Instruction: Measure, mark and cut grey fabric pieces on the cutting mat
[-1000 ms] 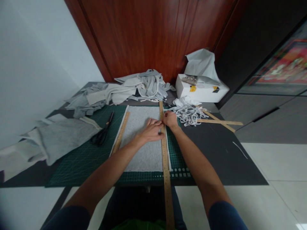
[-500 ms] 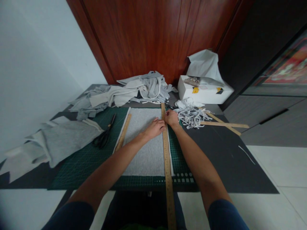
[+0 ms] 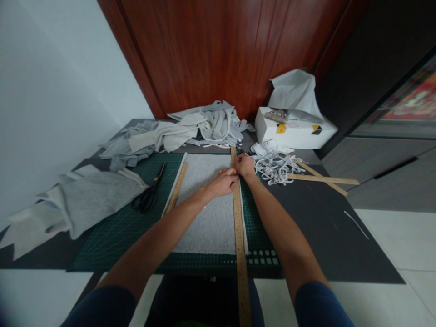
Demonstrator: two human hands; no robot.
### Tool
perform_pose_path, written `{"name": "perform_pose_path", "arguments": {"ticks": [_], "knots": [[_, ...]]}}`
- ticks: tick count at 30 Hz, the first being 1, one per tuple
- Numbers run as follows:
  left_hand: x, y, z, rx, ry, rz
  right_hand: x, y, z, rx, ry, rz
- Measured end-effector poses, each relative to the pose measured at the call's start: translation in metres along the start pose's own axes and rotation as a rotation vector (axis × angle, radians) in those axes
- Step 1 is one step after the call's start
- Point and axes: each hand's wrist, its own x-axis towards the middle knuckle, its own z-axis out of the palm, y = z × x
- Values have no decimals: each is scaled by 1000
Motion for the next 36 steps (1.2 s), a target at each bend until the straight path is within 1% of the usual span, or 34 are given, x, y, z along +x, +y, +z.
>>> {"name": "perform_pose_path", "arguments": {"ticks": [4, 8, 12, 20, 27, 33, 36], "knots": [[-1, -4, 0, 26, 31, -27, 6, 0, 1, -6, 9, -12], [-3, -9, -3, 38, 2, -59, 12, -1, 2, 2, 4, -11], [-5, -9, -6, 34, -11, -81, 19, -3, 2, 1, 6, -12], [-10, -8, -4, 5, -30, -91, 34, -8, 2, -62, 0, -35], [-10, -9, -6, -12, -36, -92, 38, 0, 4, -141, -34, -101], [-10, -11, -1, -7, -24, -89, 42, -3, 5, -117, -10, -64], [-10, -11, -1, -14, -26, -89, 43, -3, 3, -118, -18, -72]]}}
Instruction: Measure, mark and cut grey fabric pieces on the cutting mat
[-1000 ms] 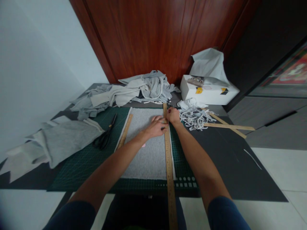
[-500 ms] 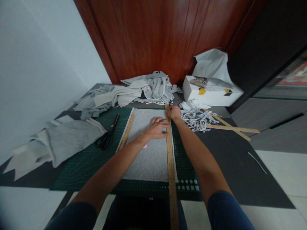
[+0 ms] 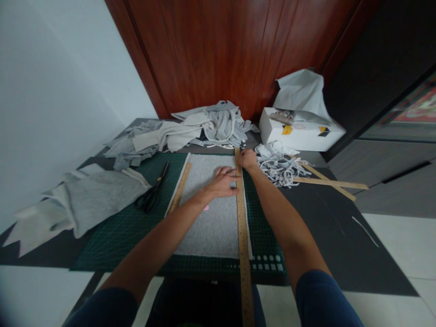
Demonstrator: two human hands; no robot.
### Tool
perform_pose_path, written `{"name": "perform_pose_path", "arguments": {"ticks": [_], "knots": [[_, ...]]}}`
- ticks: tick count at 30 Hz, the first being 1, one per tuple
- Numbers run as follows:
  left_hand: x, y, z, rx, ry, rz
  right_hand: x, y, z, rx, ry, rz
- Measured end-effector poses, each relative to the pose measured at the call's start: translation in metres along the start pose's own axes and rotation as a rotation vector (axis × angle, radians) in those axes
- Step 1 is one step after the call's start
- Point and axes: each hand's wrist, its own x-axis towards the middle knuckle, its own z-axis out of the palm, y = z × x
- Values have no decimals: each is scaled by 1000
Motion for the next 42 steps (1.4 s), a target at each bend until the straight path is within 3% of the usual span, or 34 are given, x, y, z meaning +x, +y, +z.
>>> {"name": "perform_pose_path", "arguments": {"ticks": [8, 36, 42], "knots": [[0, 1, -1, -7, 15, 4, -12, 8, -3, -8, -23, -28], [-3, 2, -2, 23, 20, 14, -45, 1, -16, -27, -53, -10], [-2, 2, 0, 26, 26, 9, -42, 1, -12, 4, -27, 15]]}}
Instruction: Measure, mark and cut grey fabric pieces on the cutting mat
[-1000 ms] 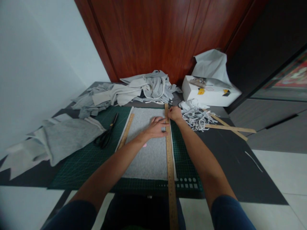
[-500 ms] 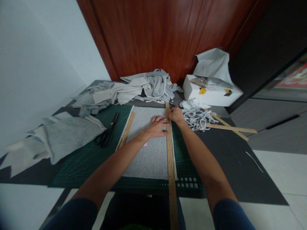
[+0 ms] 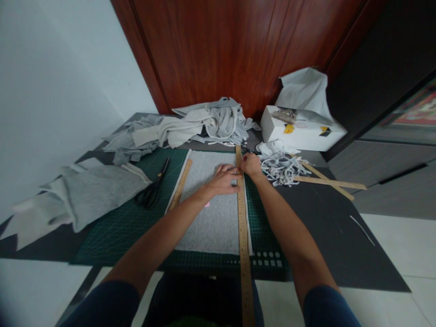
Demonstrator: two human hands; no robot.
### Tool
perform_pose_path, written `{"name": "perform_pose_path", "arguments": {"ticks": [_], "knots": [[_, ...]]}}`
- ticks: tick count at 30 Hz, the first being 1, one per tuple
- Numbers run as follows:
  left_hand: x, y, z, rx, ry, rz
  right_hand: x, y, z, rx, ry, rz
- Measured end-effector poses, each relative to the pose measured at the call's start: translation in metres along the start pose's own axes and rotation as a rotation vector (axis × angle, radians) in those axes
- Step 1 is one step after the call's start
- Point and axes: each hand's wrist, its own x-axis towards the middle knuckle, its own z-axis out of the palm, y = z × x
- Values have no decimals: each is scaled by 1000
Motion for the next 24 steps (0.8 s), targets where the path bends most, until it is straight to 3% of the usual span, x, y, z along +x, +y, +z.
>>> {"name": "perform_pose_path", "arguments": {"ticks": [14, 24], "knots": [[4, -3, 3, 3, -20, 18, -8, 1, 0, 20, 8, 1], [4, -2, -1, -4, -37, -3, -33, 8, -11, 39, -53, -29]]}}
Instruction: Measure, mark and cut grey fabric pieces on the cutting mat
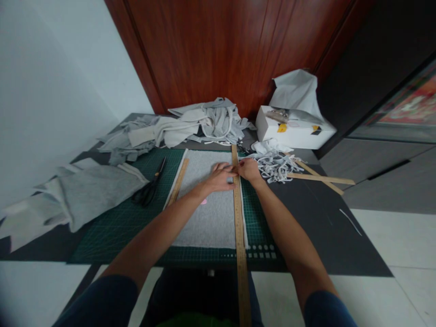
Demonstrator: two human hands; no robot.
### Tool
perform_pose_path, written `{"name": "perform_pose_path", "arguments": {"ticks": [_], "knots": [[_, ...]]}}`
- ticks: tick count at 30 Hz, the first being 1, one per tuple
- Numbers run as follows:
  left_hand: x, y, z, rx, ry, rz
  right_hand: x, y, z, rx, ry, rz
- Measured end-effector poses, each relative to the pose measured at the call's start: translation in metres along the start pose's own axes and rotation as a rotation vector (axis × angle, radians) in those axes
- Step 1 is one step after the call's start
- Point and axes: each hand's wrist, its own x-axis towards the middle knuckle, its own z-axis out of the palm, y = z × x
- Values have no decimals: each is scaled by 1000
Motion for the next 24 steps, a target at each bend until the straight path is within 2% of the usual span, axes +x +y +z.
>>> {"name": "perform_pose_path", "arguments": {"ticks": [4, 11, 17, 24], "knots": [[0, 1, -3, -6, -8, -13, 0, -4, 0, 12, 34, 20], [1, 1, -5, -1, -39, -12, -12, 1, -7, -13, -86, -21], [-3, 11, -12, 12, -36, -7, -17, -1, -6, -15, -37, 2], [-3, 18, -16, 1, -29, -6, -32, 1, -11, -18, -97, -35]]}}
